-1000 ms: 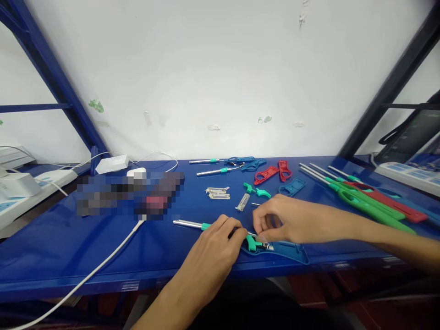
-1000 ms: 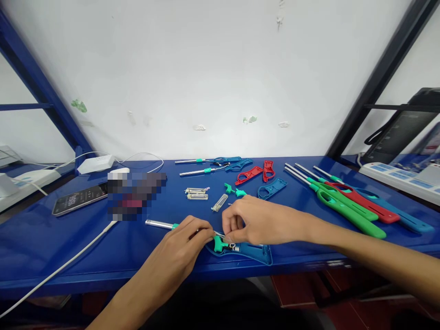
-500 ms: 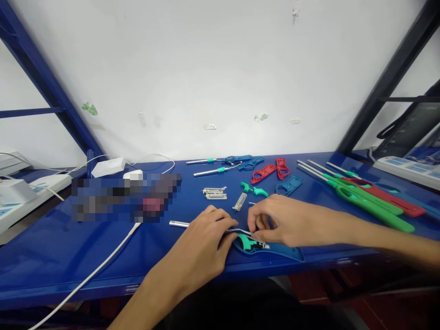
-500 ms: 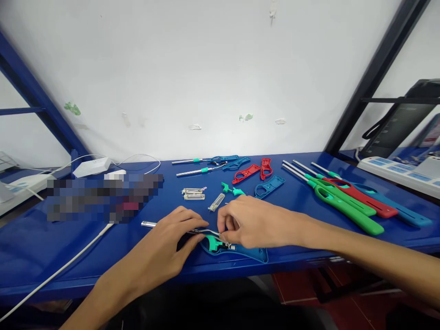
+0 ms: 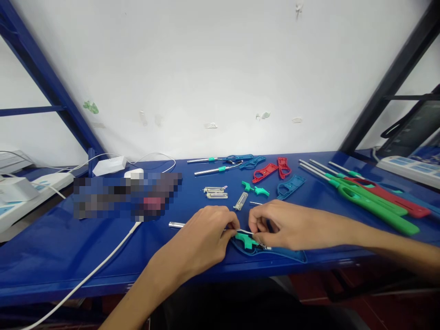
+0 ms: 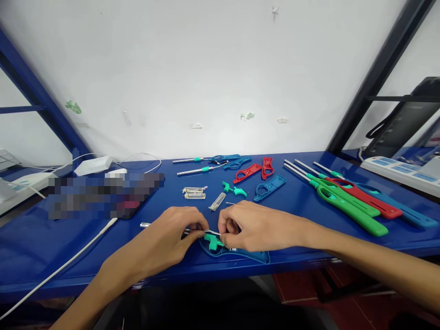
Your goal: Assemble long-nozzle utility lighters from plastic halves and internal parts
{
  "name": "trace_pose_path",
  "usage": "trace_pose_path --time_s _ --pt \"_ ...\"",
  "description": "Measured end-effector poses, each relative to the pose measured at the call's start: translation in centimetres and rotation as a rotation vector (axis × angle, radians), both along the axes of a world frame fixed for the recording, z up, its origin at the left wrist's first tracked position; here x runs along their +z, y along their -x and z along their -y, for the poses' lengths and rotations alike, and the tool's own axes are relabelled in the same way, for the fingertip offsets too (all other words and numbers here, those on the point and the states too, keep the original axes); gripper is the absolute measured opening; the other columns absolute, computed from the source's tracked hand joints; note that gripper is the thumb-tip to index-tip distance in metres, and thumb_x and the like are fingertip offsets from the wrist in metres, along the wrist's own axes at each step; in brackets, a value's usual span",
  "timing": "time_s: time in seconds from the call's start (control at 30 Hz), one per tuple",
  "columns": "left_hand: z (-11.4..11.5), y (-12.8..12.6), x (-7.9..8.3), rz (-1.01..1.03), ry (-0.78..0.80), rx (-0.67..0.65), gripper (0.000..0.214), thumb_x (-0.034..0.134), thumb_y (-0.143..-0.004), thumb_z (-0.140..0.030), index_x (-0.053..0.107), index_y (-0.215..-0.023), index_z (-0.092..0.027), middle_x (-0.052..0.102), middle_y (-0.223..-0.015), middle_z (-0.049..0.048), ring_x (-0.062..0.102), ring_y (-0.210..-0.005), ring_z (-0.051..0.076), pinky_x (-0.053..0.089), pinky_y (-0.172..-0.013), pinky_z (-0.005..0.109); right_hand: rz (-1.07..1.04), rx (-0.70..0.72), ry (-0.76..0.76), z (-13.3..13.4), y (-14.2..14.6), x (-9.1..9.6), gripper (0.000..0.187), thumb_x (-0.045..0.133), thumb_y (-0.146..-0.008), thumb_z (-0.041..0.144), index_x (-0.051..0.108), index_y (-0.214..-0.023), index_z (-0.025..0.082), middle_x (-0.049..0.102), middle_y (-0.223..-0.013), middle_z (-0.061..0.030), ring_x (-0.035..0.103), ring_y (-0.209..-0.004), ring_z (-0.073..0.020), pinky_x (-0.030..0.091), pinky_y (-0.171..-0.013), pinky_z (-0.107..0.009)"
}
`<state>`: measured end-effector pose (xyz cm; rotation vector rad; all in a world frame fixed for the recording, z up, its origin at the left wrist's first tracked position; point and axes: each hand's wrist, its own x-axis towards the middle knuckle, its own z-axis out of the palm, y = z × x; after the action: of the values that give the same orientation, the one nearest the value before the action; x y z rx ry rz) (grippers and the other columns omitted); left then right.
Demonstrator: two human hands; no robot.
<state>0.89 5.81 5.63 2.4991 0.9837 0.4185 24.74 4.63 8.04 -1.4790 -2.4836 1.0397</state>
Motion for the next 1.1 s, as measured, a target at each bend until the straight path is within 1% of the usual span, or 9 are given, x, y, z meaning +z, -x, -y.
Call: trace_pose_path --time_s 0.2,0.3,0.4,0.5,0.7,0.8,0.9,0.97,1.1 --pt "0.1 -0.1 -0.5 0.012 -0.023 -0.017 0.023 0.054 -0.103 -0.011 0.074 -0.101 -0.022 0.074 -0.1 0.0011 0.068 -0.096 0.022 0.049 -0.089 0.036 -0.027 0.015 0.022 0.0 -0.2 -0.4 0.011 0.067 -0.094 0.033 0.067 -0.09 0.023 0.066 -0.08 0.0026 0.056 -0.068 -0.0136 0.042 -0.057 -0.026" --pt "0.8 -0.3 -0.8 0.042 -0.078 -0.026 0.023 0.051 -0.103 -0.011 0.071 -0.106 -0.021 0.071 -0.106 0.0034 0.065 -0.099 0.022 0.051 -0.09 0.039 -0.04 0.005 0.017 0.0 -0.4 -0.6 0.013 0.068 -0.094 0.035 0.066 -0.09 0.022 0.067 -0.08 0.0022 0.057 -0.069 -0.0142 0.043 -0.059 -0.027" --pt "1.5 -0.6 -0.9 0.141 -0.122 -0.069 0.016 0.055 -0.103 -0.013 0.069 -0.106 -0.019 0.067 -0.114 0.0046 0.061 -0.106 0.022 0.052 -0.094 0.037 -0.058 -0.004 0.02 0.1 -0.5 -0.8 0.016 0.068 -0.095 0.037 0.065 -0.089 0.022 0.067 -0.08 0.0021 0.058 -0.07 -0.0147 0.043 -0.06 -0.027" --pt "1.5 -0.8 -1.0 0.171 -0.199 -0.141 0.015 0.058 -0.103 -0.012 0.072 -0.102 -0.018 0.067 -0.114 0.0044 0.06 -0.106 0.021 0.051 -0.096 0.035 -0.08 0.001 0.031 0.0 -0.6 -0.9 0.019 0.066 -0.096 0.04 0.065 -0.089 0.022 0.067 -0.081 0.0013 0.058 -0.071 -0.0154 0.042 -0.06 -0.028" --pt "0.4 -1.1 -0.7 -0.048 -0.347 -0.247 0.026 0.056 -0.099 0.001 0.073 -0.099 -0.019 0.068 -0.118 0.0053 0.062 -0.103 0.021 0.053 -0.091 0.034 -0.095 -0.016 0.054 0.0 -0.6 -0.9 0.019 0.065 -0.097 0.04 0.066 -0.09 0.022 0.07 -0.088 -0.0009 0.058 -0.075 -0.0169 0.042 -0.066 -0.03" --pt "0.5 -1.3 0.1 -0.216 -0.417 -0.268 0.032 0.058 -0.092 0.008 0.071 -0.106 -0.018 0.067 -0.122 0.0076 0.063 -0.106 0.023 0.055 -0.091 0.036 -0.094 -0.02 0.044 0.0 -0.8 -1.2 0.018 0.065 -0.097 0.039 0.066 -0.091 0.023 0.069 -0.088 -0.0004 0.057 -0.076 -0.0172 0.042 -0.066 -0.03" --pt "1.0 -1.8 0.9 -0.38 -0.486 -0.296 0.041 0.069 -0.079 0.007 0.067 -0.113 -0.015 0.068 -0.122 0.0108 0.064 -0.112 0.027 0.056 -0.094 0.039 -0.097 -0.017 0.027 -0.1 -1.0 -1.5 0.017 0.064 -0.098 0.038 0.065 -0.092 0.022 0.066 -0.087 0.0002 0.056 -0.076 -0.017 0.041 -0.066 -0.03" --pt "1.3 -2.1 0.9 -0.477 -0.544 -0.317 0.044 0.076 -0.071 0.005 0.065 -0.109 -0.013 0.069 -0.118 0.012 0.065 -0.112 0.03 0.055 -0.094 0.04 -0.107 -0.012 0.021 -0.1 -1.0 -1.5 0.018 0.064 -0.098 0.039 0.063 -0.092 0.022 0.065 -0.087 0.0004 0.056 -0.076 -0.0165 0.041 -0.066 -0.03" --pt "1.1 -2.4 -0.3 -0.519 -0.651 -0.335 0.032 0.074 -0.074 -0.003 0.061 -0.101 -0.015 0.07 -0.106 0.0107 0.067 -0.1 0.029 0.055 -0.083 0.039 -0.145 -0.006 0.033 0.0 -0.9 -1.5 0.022 0.064 -0.098 0.041 0.059 -0.089 0.021 0.062 -0.085 0.0015 0.051 -0.072 -0.0147 0.039 -0.062 -0.029"
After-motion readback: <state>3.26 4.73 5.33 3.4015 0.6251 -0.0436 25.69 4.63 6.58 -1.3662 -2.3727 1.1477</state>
